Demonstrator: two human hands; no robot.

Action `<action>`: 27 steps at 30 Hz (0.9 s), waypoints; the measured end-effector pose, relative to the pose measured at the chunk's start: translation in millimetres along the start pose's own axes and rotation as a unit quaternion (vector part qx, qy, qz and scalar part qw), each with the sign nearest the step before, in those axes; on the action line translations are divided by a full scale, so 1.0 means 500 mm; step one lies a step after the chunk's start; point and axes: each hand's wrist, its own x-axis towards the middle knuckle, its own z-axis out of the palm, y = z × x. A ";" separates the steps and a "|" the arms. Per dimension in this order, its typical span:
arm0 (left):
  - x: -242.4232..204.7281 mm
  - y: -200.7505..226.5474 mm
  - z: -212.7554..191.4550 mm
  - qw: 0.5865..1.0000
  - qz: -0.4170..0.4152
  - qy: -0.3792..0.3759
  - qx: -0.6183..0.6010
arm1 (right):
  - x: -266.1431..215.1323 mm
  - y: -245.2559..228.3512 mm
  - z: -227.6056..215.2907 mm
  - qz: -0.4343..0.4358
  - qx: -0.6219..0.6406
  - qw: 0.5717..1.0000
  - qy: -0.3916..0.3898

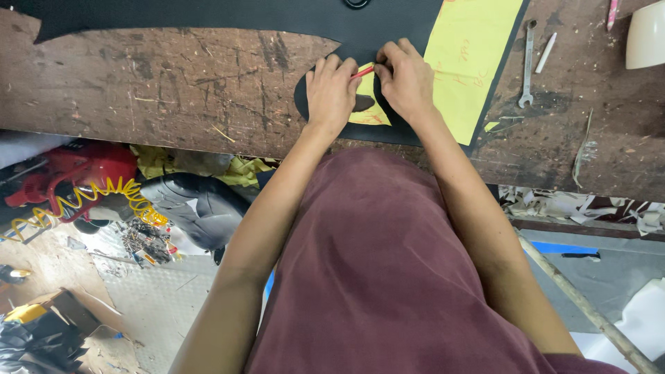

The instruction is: The person cuts pieces of black and yellow material on a wooden table using shears and marks the material with a white pencil.

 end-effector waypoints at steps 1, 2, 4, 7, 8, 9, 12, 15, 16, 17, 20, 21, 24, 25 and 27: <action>-0.003 0.002 0.000 1.000 -0.004 -0.001 -0.001 | -0.002 0.001 0.000 0.001 0.000 1.000 0.000; -0.004 0.003 0.001 1.000 -0.004 -0.002 -0.002 | -0.004 0.003 0.000 0.001 0.004 1.000 0.000; 0.003 0.003 0.000 1.000 -0.023 -0.018 -0.006 | -0.004 0.006 0.002 0.001 0.007 1.000 0.003; 0.008 0.008 -0.002 0.999 -0.036 -0.027 -0.009 | -0.010 0.015 -0.001 -0.010 0.025 1.000 0.016; 0.009 0.009 -0.004 0.999 -0.036 -0.027 -0.009 | -0.013 0.020 -0.007 -0.019 0.059 0.998 0.028; 0.011 0.010 -0.006 0.999 -0.041 -0.032 -0.013 | -0.016 0.026 -0.014 -0.029 0.093 0.994 0.040; 0.015 0.011 -0.012 0.998 -0.051 -0.042 -0.021 | -0.039 0.056 -0.051 -0.010 0.144 0.988 0.060; 0.014 0.000 -0.009 0.997 -0.049 -0.042 -0.044 | -0.077 0.098 -0.100 0.048 0.160 0.982 0.090; 0.013 -0.009 -0.007 0.997 -0.039 -0.033 -0.060 | -0.094 0.112 -0.118 0.091 0.189 0.973 0.095; 0.013 -0.023 -0.007 0.997 -0.040 -0.033 -0.061 | -0.111 0.124 -0.133 0.092 0.188 0.973 0.094; 0.000 -0.083 -0.021 0.984 -0.065 0.015 -0.165 | -0.166 0.158 -0.175 0.132 0.233 0.955 0.125; -0.008 -0.109 -0.034 0.984 -0.079 0.027 -0.159 | -0.182 0.167 -0.181 0.146 0.236 0.951 0.134; -0.045 -0.178 -0.074 0.974 -0.118 0.074 -0.178 | -0.216 0.186 -0.179 0.161 0.253 0.943 0.143; -0.057 -0.198 -0.088 0.971 -0.129 0.095 -0.175 | -0.220 0.192 -0.177 0.161 0.265 0.939 0.146; -0.076 -0.225 -0.106 0.968 -0.142 0.117 -0.172 | -0.220 0.202 -0.178 0.169 0.263 0.938 0.148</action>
